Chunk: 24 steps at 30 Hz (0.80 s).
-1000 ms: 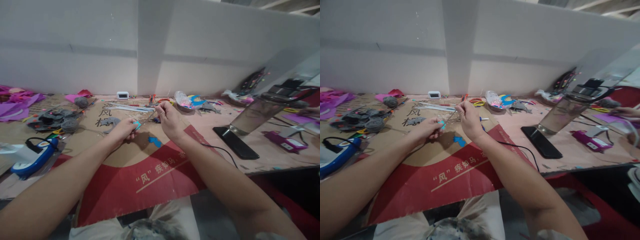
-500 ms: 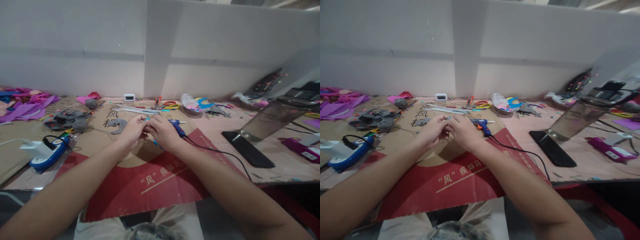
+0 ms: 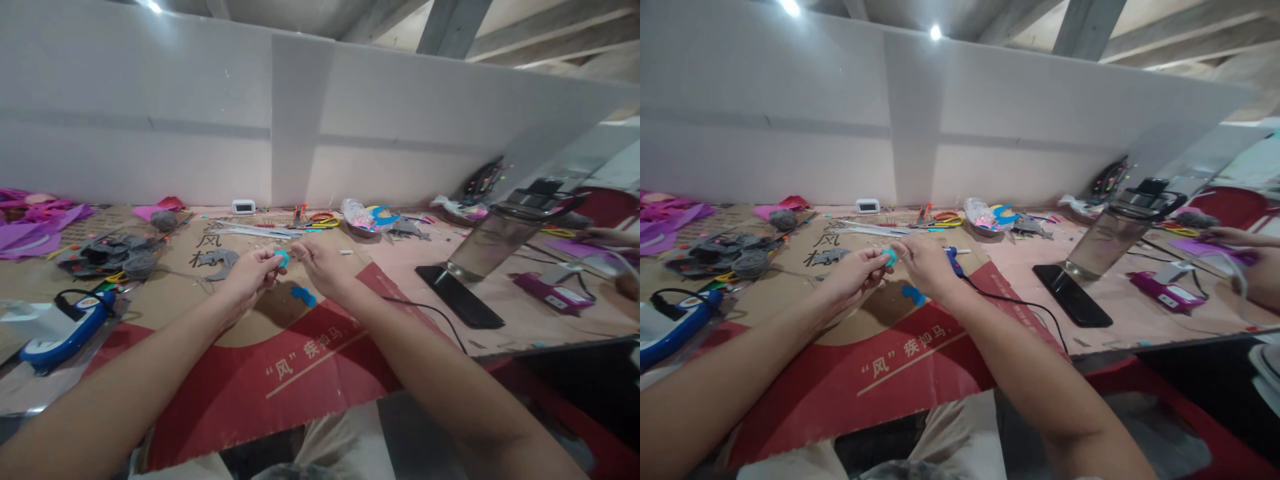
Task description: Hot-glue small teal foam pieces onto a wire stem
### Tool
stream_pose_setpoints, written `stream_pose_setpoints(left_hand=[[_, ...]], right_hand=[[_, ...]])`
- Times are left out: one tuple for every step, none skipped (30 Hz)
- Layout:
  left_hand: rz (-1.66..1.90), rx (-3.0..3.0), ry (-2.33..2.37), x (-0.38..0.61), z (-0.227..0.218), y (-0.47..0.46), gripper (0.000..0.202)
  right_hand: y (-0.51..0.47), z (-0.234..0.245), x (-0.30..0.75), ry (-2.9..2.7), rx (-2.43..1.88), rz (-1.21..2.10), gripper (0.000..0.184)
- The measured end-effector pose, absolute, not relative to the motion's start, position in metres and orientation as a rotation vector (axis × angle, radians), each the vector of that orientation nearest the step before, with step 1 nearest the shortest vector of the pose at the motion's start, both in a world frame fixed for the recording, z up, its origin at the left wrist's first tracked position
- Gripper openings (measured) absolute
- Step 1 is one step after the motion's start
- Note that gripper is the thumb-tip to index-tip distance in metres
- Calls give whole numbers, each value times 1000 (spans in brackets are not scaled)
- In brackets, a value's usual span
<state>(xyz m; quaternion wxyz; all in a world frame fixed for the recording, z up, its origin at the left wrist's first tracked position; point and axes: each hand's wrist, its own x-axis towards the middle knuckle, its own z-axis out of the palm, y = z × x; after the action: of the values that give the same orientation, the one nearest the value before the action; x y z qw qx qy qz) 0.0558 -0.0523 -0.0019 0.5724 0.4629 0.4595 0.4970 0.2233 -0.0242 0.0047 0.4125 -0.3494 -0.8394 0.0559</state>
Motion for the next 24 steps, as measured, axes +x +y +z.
stream_pose_setpoints(left_hand=[[1164, 1085, 1083, 55, -3, -51, 17], [1163, 1089, 1084, 53, -3, -50, 17], [1164, 1094, 1081, 52, -3, -50, 17], [1170, 1098, 1076, 51, -3, -49, 17], [1174, 1101, 1070, 51, -3, -48, 17], [1180, 1102, 1064, 50, -3, -48, 17], [1186, 1099, 1058, 50, -3, -47, 17], [1189, 1094, 1053, 50, -3, -47, 17], [1188, 1092, 1051, 49, -3, -47, 18], [1182, 1089, 1055, 49, -4, -46, 19], [1176, 1089, 1062, 48, -6, -46, 20], [1173, 1090, 1066, 48, -7, -45, 22], [1174, 1093, 1068, 47, -9, -44, 23], [1177, 1096, 1068, 47, -10, -43, 25], [1182, 1094, 1064, 46, -12, -42, 26], [1188, 1090, 1058, 45, -12, -41, 27], [1194, 1082, 1051, 45, -13, -40, 27], [1198, 1069, 1045, 44, -13, -39, 27], [1200, 1054, 1036, 44, -14, -38, 26], [1201, 1038, 1024, 43, -14, -36, 25], [1200, 1024, 1011, 42, -14, -35, 24], [1197, 1012, 1002, 42, -15, -34, 22], [1195, 1004, 999, 41, -16, -34, 22], [1197, 998, 1001, 41, -17, -33, 21]], right_hand=[[-23, 8, 230, -2070, -935, 134, 43], [-21, 11, 237, -2042, -1005, 116, 42], [-19, 13, 245, -2031, -1089, 91, 40], [-17, 14, 254, -2033, -1185, 64, 35], [-15, 13, 262, -2048, -1300, 47, 31], [-13, 12, 270, -2073, -1430, 40, 29], [-11, 9, 277, -2106, -1566, 46, 29], [-10, 5, 282, -2146, -1692, 69, 31], [-8, 1, 286, -2188, -1793, 107, 34], [-7, -3, 289, -2221, -1864, 157, 36], [-5, -6, 290, -2240, -1900, 214, 35], [-3, -9, 289, -2241, -1907, 270, 32], [-1, -10, 288, -2226, -1903, 318, 27], [1, -11, 286, -2200, -1901, 355, 22], [2, -10, 284, -2171, -1907, 393, 18], [4, -9, 282, -2142, -1917, 439, 16], [4, -7, 279, -2110, -1925, 491, 15], [4, -5, 277, -2069, -1929, 548, 17], [2, -2, 276, -2024, -1919, 610, 18], [1, 0, 274, -1973, -1890, 676, 19], [-2, 1, 273, -1913, -1845, 741, 17], [-4, 2, 272, -1851, -1788, 811, 14], [-7, 2, 272, -1790, -1720, 892, 10], [-9, 2, 271, -1718, -1644, 974, 7]])
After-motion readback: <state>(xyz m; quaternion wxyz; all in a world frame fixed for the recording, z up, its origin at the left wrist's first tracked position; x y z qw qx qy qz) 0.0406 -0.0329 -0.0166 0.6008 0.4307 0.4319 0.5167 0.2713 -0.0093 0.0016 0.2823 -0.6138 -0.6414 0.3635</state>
